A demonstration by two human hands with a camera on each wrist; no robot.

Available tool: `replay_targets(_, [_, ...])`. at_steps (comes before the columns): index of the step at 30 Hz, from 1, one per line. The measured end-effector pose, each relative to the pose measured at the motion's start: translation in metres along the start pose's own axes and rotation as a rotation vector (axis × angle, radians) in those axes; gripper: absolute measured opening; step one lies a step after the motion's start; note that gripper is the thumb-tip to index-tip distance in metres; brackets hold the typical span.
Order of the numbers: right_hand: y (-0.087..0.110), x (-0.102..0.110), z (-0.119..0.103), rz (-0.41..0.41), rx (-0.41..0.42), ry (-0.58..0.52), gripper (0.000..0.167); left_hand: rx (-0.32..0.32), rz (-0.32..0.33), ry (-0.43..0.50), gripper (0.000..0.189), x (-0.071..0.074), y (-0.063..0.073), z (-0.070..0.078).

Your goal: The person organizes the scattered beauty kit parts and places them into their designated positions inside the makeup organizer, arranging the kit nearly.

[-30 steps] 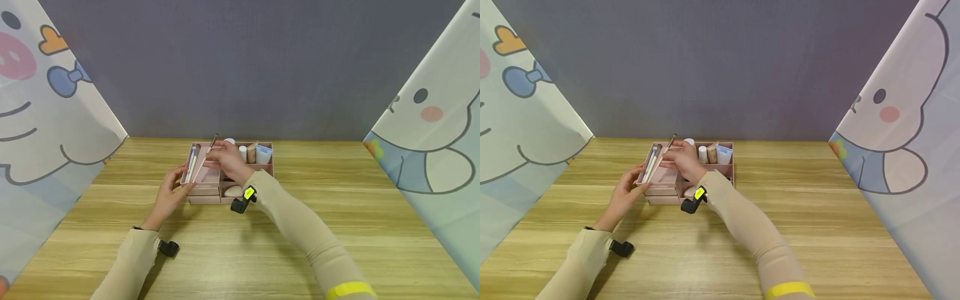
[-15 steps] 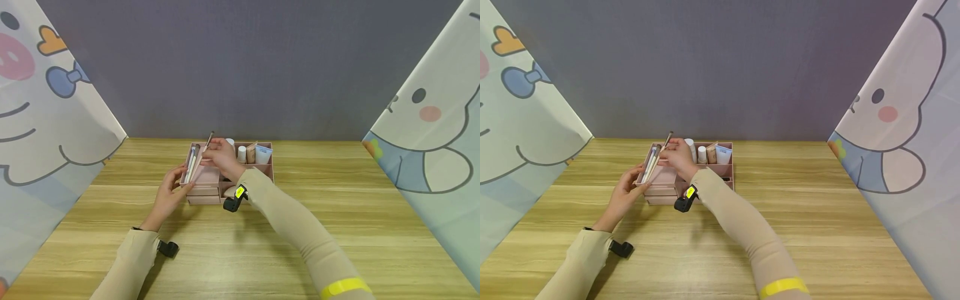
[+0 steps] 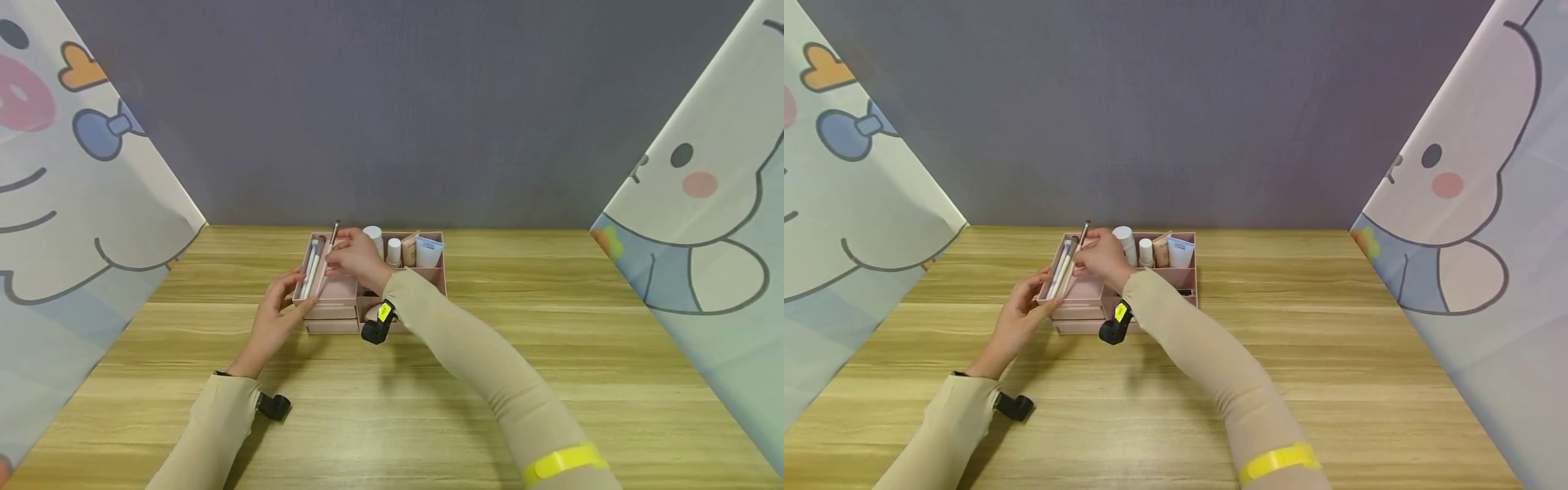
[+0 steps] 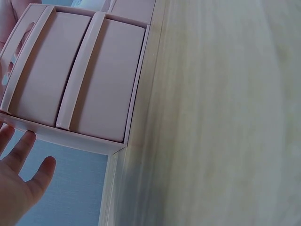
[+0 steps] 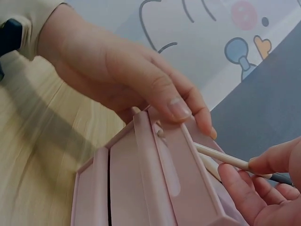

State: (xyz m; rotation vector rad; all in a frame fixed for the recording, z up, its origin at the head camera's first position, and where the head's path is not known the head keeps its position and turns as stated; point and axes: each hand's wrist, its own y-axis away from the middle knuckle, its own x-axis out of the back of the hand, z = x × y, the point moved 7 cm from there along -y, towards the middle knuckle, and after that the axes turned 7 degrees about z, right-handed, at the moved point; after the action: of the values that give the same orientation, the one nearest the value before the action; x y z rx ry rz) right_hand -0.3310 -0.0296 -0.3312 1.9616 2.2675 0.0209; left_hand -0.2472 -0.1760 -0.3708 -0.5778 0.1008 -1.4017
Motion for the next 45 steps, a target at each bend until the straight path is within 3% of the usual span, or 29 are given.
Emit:
replay_targets(7, [0.001,-0.001,-0.002,-0.025,0.019,0.119,0.059,-0.002,0.001,-0.001,0.044,0.0,0.0,-0.001])
replay_targets(15, [0.003,0.001,-0.003,-0.042,0.003,0.155,0.059,0.015,-0.002,0.005,0.043,0.0,0.0,-0.001])
replay_targets(32, [0.007,0.003,0.0,-0.106,0.043,-0.017,0.05,0.008,-0.002,0.004,0.043,-0.001,-0.001,-0.004])
replay_targets(39, [0.023,0.016,-0.004,-0.18,0.07,-0.149,0.045,0.005,0.0,0.009,0.043,-0.001,-0.001,-0.004])
replay_targets(45, [0.032,0.031,-0.006,-0.206,0.089,-0.159,0.047,0.0,0.004,0.015,0.044,-0.001,-0.001,-0.004])
